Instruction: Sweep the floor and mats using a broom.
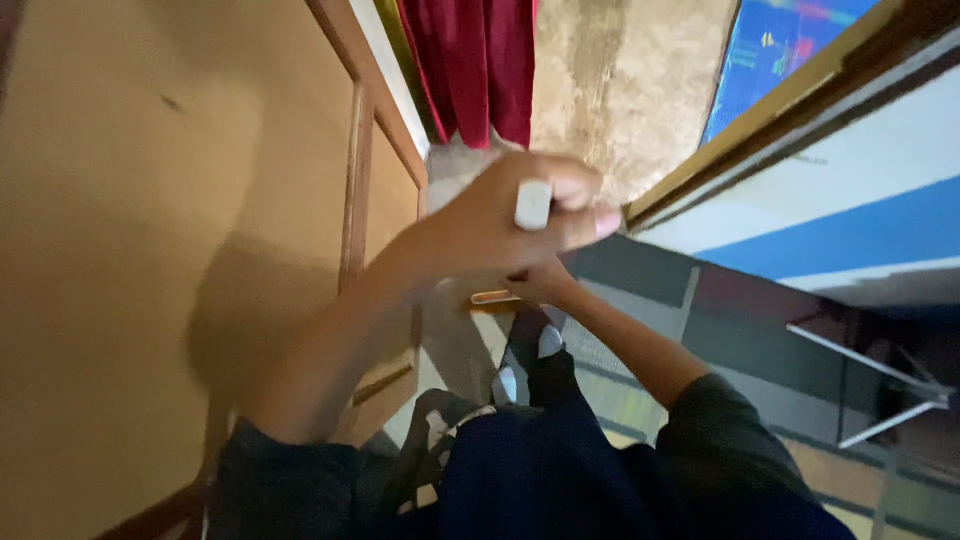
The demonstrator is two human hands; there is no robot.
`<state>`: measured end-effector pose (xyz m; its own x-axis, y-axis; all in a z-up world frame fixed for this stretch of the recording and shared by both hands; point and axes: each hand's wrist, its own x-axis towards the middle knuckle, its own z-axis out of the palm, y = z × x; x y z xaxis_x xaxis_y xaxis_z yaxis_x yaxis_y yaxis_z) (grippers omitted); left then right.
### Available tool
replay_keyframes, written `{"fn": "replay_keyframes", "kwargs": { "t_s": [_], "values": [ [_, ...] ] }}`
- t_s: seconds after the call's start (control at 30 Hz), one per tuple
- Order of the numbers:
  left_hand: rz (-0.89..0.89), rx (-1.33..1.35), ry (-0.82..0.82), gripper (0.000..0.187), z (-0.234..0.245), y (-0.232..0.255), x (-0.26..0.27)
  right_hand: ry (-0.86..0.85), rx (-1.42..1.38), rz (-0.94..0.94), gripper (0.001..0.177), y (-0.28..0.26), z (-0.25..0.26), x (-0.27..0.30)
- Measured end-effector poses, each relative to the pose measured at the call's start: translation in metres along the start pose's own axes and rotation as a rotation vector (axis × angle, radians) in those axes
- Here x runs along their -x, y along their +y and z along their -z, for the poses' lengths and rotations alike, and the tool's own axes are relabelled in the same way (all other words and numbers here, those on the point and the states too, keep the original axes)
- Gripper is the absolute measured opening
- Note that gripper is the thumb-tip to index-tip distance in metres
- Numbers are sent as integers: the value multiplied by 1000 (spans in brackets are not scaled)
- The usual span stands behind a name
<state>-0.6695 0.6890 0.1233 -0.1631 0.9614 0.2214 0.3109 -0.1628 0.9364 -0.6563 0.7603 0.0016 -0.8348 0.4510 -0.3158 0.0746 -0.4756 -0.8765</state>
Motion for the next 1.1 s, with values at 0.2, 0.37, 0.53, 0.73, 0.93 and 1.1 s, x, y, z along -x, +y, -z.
{"fn": "replay_keyframes", "kwargs": {
  "t_s": [0.2, 0.37, 0.53, 0.73, 0.93, 1.1],
  "values": [
    [-219, 17, -129, 48, -34, -88, -49, 37, 137, 104, 19, -42, -22, -3],
    [-247, -76, -107, 40, -34, -121, -126, 81, 260, 152, 20, -79, 14, -63],
    [-274, -33, -117, 39, 10, -104, -238, 178, 359, 262, 21, -164, 54, -138],
    [-239, -13, -33, 45, 51, -102, -334, 271, 492, 337, 22, -231, 84, -201],
    [-279, 1, 33, 45, 70, -136, -410, 381, 626, 397, 24, -234, 171, -303],
    [-184, 61, 92, 44, 93, -166, -489, 532, 719, 429, 25, -149, 320, -393]
  ]
}}
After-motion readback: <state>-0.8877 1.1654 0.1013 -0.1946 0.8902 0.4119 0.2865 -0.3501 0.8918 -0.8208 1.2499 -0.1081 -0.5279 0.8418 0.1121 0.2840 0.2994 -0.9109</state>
